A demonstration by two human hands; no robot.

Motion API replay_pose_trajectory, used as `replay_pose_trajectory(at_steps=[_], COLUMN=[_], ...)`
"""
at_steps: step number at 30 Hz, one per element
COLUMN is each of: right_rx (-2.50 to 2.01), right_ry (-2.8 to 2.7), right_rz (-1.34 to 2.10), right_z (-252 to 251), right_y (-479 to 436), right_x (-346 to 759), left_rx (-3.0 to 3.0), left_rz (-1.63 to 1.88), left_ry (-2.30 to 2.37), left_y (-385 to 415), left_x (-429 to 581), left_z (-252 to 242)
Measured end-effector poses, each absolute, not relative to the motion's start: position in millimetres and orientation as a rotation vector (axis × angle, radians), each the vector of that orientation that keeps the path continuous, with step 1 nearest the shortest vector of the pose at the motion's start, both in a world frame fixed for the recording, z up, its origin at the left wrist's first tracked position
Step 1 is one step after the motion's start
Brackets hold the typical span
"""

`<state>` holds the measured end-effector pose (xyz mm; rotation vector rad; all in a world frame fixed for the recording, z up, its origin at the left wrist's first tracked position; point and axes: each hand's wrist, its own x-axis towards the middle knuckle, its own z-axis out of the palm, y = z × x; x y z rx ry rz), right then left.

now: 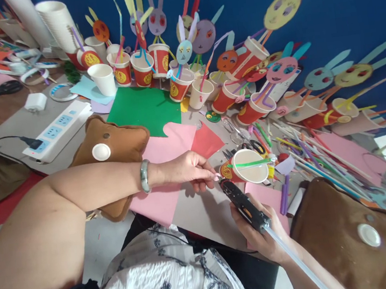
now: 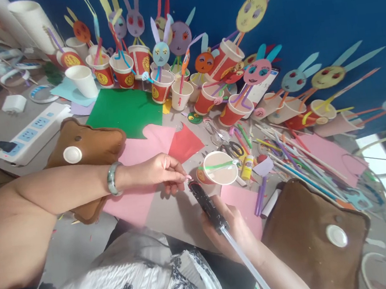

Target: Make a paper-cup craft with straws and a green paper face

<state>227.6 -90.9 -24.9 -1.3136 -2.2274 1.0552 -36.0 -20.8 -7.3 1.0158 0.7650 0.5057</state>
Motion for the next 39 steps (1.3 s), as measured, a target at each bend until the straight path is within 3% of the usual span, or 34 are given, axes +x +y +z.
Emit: replay_pose_trajectory(at_steps=[39], right_rx=[-1.449], right_ry=[-2.117], right_rz=[0.979], right_z=[-15], right_y=[-95], right_x=[216], left_rx=[1.036], left_rz=[0.504], left_ry=[0.801], left_y=[-20], left_x=[-35], left_z=[-6])
